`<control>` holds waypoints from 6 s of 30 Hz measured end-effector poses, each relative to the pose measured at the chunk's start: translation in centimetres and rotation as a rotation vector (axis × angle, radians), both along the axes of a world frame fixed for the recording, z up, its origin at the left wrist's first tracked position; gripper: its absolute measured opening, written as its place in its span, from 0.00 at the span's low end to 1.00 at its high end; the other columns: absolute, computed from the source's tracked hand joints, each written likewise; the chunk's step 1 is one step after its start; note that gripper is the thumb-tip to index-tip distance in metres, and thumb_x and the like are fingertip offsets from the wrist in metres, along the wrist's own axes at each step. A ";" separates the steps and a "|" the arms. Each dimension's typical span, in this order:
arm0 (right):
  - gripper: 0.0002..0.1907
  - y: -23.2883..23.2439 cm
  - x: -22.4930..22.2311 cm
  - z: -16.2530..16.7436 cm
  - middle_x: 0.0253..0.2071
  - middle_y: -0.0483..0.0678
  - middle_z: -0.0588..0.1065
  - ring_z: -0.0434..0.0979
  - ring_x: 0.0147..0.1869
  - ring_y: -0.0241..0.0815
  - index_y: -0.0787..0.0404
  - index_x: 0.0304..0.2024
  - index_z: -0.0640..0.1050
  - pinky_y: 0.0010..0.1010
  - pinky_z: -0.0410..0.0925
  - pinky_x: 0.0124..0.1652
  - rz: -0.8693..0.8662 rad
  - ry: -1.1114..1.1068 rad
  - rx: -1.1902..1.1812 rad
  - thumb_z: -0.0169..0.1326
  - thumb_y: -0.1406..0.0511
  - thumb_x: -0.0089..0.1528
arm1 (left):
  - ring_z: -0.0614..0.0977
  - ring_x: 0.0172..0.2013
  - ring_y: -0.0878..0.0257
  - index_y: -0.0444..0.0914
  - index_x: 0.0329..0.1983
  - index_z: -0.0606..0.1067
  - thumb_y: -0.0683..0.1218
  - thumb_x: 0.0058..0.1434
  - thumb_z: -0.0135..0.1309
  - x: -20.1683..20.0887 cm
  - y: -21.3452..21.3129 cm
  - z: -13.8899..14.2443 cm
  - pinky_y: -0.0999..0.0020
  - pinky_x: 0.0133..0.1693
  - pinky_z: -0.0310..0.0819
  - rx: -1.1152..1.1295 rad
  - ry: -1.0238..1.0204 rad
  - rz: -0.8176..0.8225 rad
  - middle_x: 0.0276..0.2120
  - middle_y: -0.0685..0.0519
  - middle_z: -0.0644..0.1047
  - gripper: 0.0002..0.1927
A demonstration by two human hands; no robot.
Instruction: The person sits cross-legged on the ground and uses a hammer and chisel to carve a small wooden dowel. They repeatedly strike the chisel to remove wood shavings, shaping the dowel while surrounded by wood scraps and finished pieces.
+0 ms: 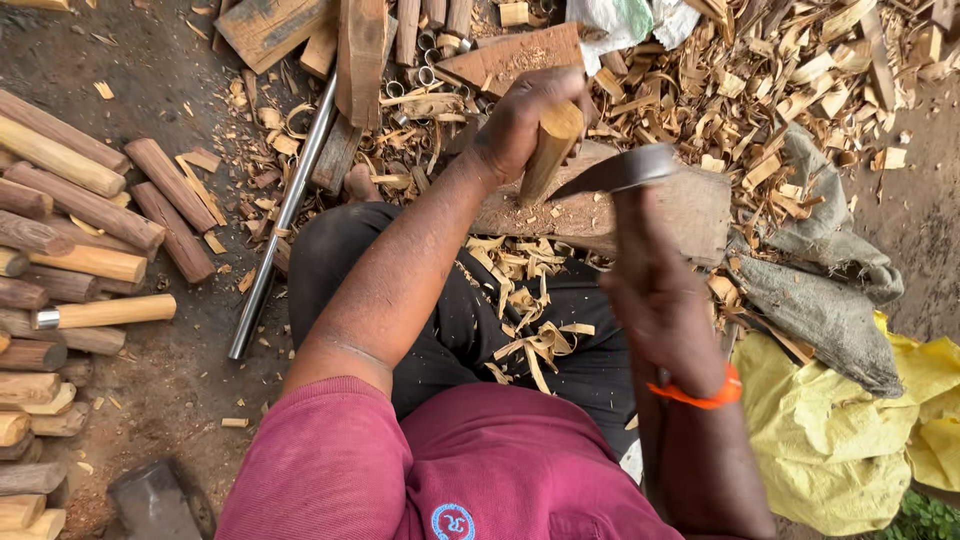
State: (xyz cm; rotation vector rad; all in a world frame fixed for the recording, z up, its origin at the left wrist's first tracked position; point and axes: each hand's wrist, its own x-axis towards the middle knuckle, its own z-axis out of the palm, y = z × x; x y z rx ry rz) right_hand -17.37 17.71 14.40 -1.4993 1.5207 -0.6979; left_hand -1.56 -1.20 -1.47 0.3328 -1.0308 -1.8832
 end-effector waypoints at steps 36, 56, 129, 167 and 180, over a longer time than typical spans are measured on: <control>0.46 2.0 1.1 7.2 0.74 0.54 0.63 0.66 0.32 0.29 0.53 0.79 0.50 0.23 0.65 0.32 -0.128 -0.087 -0.388 0.51 0.86 0.66 | 0.77 0.28 0.65 0.41 0.31 0.73 0.54 0.64 0.53 -1.5 0.3 -1.1 0.66 0.31 0.80 -0.039 0.058 -0.019 0.26 0.55 0.72 0.13; 0.49 -1.1 0.3 2.5 0.84 0.58 0.51 0.65 0.37 0.27 0.52 0.81 0.45 0.20 0.64 0.31 0.121 -0.139 -0.157 0.43 0.85 0.63 | 0.75 0.31 0.64 0.39 0.34 0.75 0.53 0.68 0.52 -1.7 -0.5 -2.0 0.65 0.38 0.76 -0.089 0.123 0.065 0.29 0.53 0.73 0.14; 0.46 1.7 1.6 7.7 0.80 0.54 0.60 0.68 0.39 0.31 0.51 0.79 0.51 0.23 0.67 0.35 -0.137 -0.164 -0.284 0.49 0.83 0.63 | 0.75 0.28 0.64 0.41 0.31 0.73 0.54 0.61 0.50 -0.2 0.7 -0.5 0.65 0.30 0.77 -0.033 0.017 -0.041 0.28 0.54 0.72 0.12; 0.48 2.4 1.0 9.4 0.70 0.54 0.70 0.68 0.30 0.37 0.55 0.77 0.52 0.29 0.66 0.31 -0.265 -0.126 -0.355 0.52 0.85 0.59 | 0.74 0.29 0.67 0.40 0.32 0.73 0.51 0.64 0.51 -1.3 0.0 -1.5 0.67 0.33 0.74 -0.106 0.033 -0.009 0.27 0.55 0.73 0.11; 0.47 0.7 1.3 7.3 0.76 0.59 0.63 0.67 0.32 0.30 0.54 0.80 0.47 0.23 0.66 0.29 -0.008 -0.026 -0.344 0.47 0.84 0.63 | 0.76 0.27 0.66 0.40 0.33 0.73 0.51 0.64 0.50 -1.0 -0.2 -1.5 0.67 0.31 0.76 -0.076 0.047 -0.004 0.27 0.54 0.74 0.11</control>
